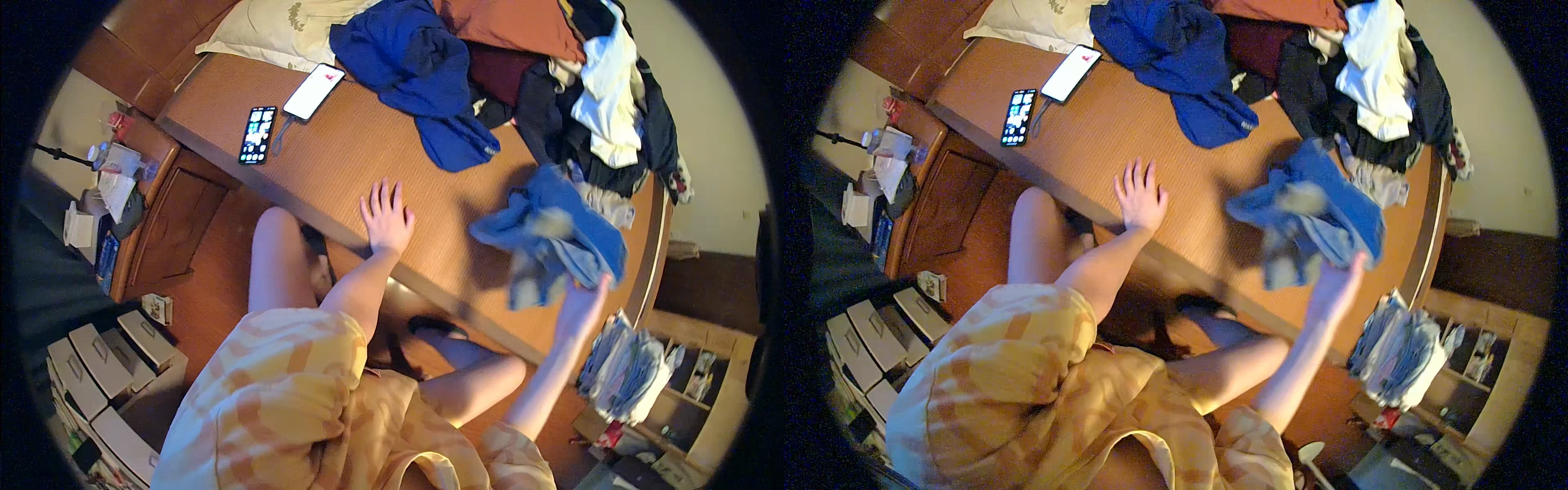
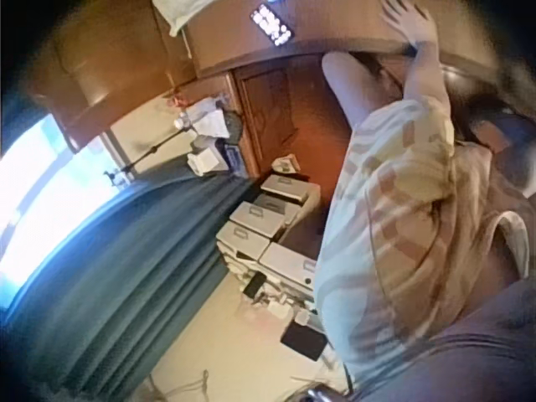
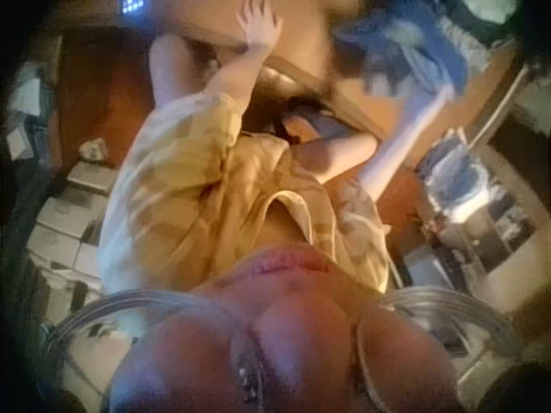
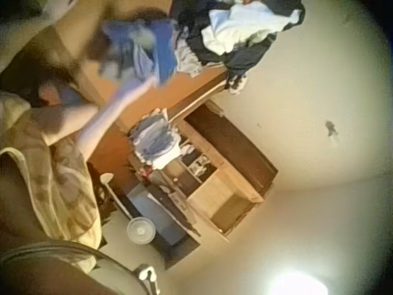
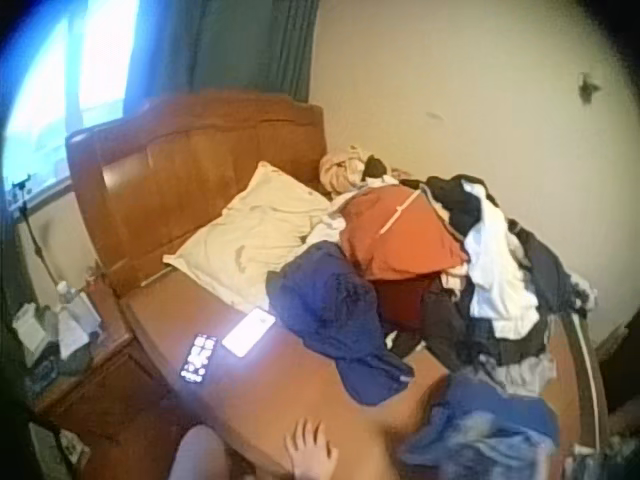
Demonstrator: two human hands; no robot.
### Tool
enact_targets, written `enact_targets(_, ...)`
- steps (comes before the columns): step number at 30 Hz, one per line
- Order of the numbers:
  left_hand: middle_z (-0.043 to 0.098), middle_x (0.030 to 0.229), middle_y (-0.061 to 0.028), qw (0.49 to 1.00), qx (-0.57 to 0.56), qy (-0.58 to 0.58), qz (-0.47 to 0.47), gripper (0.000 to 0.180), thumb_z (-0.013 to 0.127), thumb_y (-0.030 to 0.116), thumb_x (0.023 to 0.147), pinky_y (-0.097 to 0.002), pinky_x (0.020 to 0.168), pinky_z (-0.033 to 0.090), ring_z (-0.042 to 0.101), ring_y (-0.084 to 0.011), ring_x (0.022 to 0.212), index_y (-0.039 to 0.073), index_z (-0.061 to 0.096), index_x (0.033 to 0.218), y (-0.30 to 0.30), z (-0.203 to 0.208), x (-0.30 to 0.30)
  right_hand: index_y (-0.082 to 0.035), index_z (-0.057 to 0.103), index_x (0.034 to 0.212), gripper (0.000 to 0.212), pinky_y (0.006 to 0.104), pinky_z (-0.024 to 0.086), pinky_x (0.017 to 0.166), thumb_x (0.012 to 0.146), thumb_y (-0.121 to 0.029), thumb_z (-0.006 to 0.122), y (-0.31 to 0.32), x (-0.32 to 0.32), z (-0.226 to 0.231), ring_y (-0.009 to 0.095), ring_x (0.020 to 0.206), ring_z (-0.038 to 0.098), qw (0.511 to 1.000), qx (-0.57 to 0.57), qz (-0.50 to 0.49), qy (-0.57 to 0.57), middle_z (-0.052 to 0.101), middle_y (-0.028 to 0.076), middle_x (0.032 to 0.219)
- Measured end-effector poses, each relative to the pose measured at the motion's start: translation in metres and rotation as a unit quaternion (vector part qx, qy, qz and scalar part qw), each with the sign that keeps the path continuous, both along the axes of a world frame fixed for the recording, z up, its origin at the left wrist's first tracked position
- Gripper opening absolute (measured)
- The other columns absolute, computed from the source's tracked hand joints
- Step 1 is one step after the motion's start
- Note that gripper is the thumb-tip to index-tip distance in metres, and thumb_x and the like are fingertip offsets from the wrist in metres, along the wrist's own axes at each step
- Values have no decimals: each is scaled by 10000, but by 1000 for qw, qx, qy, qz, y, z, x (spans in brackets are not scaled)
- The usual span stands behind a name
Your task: The person sits on a bed and folds various clothing items, including pants, shirts, and a hoodie, by hand. They place each folded item onto a growing stack on the bed.
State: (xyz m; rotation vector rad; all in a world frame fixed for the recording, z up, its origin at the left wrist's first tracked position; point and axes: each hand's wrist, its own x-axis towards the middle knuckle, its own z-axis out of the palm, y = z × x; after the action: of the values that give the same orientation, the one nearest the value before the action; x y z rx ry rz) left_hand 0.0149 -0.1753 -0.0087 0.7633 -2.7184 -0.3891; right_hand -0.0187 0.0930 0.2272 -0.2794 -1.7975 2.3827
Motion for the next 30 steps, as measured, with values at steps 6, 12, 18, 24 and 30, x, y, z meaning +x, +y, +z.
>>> enact_targets(6, 356, 1366, -112, 953, 101, 31, -284, 703, 585, 436, 750, -526, 1082, 101, 253, -312, 1304, 138, 364, 1347, 3, -3, 41, 16, 398, 1247, 508, 464, 372, 996, 947, -394, 409, -44, 81, 25, 280, 1167, 474, 992, -16, 125, 27, 475, 152, 1263)
enact_targets(12, 408, 1296, -160, 902, 178, 13, -393, 786, 624, 467, 712, -527, 1038, 215, 332, -342, 1242, 163, 330, 1375, 49, 30, 103, 17, 423, 1206, 490, 475, 486, 874, 948, -398, 394, -41, 103, 69, 314, 1018, 580, 979, -2, 182, 97, 547, 153, 1174)
enact_targets(18, 507, 1111, -128, 923, 185, 42, -336, 380, 605, 283, 727, -460, 888, 374, 449, -324, 1030, 61, 598, 1035, 56, -15, 82, -25, 493, 1105, 404, 443, 446, 895, 941, -388, 425, -10, 112, 75, 238, 1037, 553, 994, -29, 67, 82, 580, 119, 1099)
enact_targets(24, 519, 1060, -101, 941, 137, 173, -256, 201, 600, 41, 712, -404, 878, 424, 457, -310, 1039, 75, 643, 906, -32, 104, 18, -45, 493, 1072, 379, 439, 389, 982, 912, -388, 480, 66, 59, 84, 210, 1071, 514, 997, 10, 18, 78, 556, 98, 1106)
enact_targets(30, 615, 869, -123, 855, 100, 346, -373, 178, 542, 113, 744, -350, 759, 458, 585, -289, 873, 21, 598, 886, -91, 273, -19, -45, 478, 1054, 324, 431, 371, 989, 870, -309, 514, 91, 56, 118, 239, 1072, 513, 982, -87, 37, 165, 548, 115, 1104)
